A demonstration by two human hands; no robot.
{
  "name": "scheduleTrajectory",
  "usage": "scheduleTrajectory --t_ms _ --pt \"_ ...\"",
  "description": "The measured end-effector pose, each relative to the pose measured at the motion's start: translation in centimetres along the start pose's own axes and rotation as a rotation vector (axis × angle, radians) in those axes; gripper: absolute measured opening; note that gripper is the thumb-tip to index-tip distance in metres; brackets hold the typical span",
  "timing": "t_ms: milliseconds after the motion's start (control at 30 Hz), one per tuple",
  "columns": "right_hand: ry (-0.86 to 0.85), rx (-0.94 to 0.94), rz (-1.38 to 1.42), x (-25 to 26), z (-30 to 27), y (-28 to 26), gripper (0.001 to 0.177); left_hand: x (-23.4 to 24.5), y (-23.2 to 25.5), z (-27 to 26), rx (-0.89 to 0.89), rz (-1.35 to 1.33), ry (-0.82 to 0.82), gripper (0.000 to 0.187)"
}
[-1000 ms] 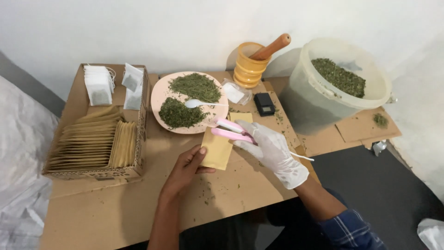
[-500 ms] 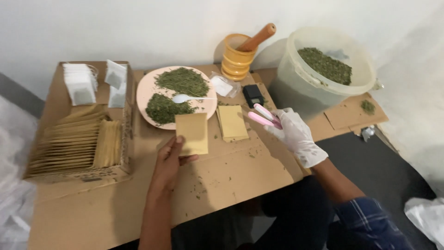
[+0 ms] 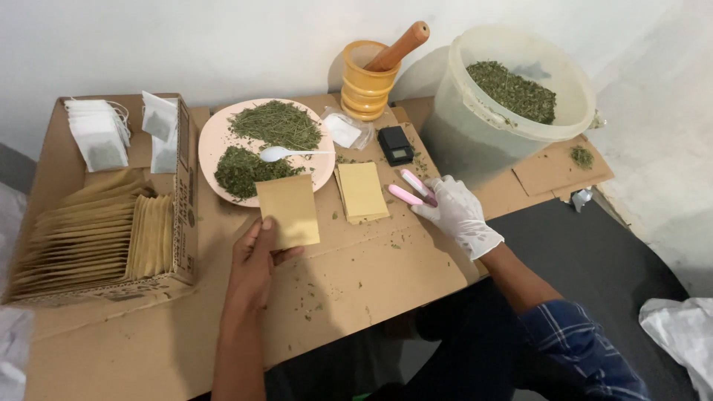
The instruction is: Folding and sealing individual tea bags using a handheld heat sealer.
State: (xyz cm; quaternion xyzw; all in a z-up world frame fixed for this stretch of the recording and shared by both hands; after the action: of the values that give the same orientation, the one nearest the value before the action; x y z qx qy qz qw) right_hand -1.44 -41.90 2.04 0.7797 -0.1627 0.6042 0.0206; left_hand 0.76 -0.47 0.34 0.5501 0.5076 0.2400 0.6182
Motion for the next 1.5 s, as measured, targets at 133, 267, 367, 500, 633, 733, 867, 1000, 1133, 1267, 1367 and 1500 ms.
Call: scheduleTrajectory --t_ms 133,267,367,500,633,733,867,1000,1133,1267,1367,1500 --pt "-0.011 -0.018 -0.035 -0.9 1.0 0.7 0.076 0.4 -0.6 0.4 -0.088 -0.043 0.004 0.063" --pt "0.031 0.009 -0.121 -2.0 2.1 1.8 0.082 -1.8 2.9 -1.4 -0.167 -0.158 0.063 0.059" --pt "0.030 0.030 -0.029 4.3 -4.0 -4.9 0.076 -0.9 1.4 -0.7 -0.203 -0.220 0.068 0.060" --pt "0.263 0.247 0.097 3.9 -4.8 -7.4 0.046 2.4 -3.4 2.1 -0.206 -0.292 0.027 0.060" --pt "0.135 0.325 0.616 4.5 -5.4 -12.6 0.036 3.7 -5.3 3.0 -0.194 -0.381 -0.024 0.062" --pt "-0.015 0.359 0.837 4.9 -5.8 -17.5 0.038 3.0 -4.7 2.4 -0.203 -0.430 -0.059 0.062" --pt "-0.093 0.335 0.961 4.6 -6.4 -21.9 0.042 1.8 -3.9 1.9 -0.217 -0.467 -0.098 0.065" --pt "-0.113 0.426 1.101 1.3 -3.9 -22.5 0.042 3.5 -5.7 2.8 -0.178 -0.475 -0.071 0.064" --pt "-0.103 0.449 1.051 0.5 -3.7 -23.1 0.027 2.6 -4.0 2.2 -0.236 -0.479 -0.084 0.063" --pt "-0.056 0.464 1.009 0.2 -3.2 -23.0 0.017 3.8 -6.2 4.2 -0.188 -0.437 -0.058 0.065" --pt "-0.002 0.483 0.904 0.7 -3.0 -22.1 0.022 -0.8 1.6 -0.8 -0.230 -0.061 -0.004 0.069" --pt "0.100 0.528 0.602 2.4 -2.9 -20.7 0.026 -1.7 6.0 -3.5 -0.492 0.559 0.277 0.068"
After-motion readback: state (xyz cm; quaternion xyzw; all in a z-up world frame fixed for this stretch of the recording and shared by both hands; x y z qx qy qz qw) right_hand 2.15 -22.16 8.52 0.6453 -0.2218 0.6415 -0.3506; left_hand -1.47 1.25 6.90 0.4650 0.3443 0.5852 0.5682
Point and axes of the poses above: each hand's wrist, its own z-axis towards the middle knuckle, its own x-axis out of the back of the hand, y = z × x, the point moved 1 cm from there along z, towards the middle knuckle, and after that the axes turned 14 degrees about -y, right-handed, at the moved point
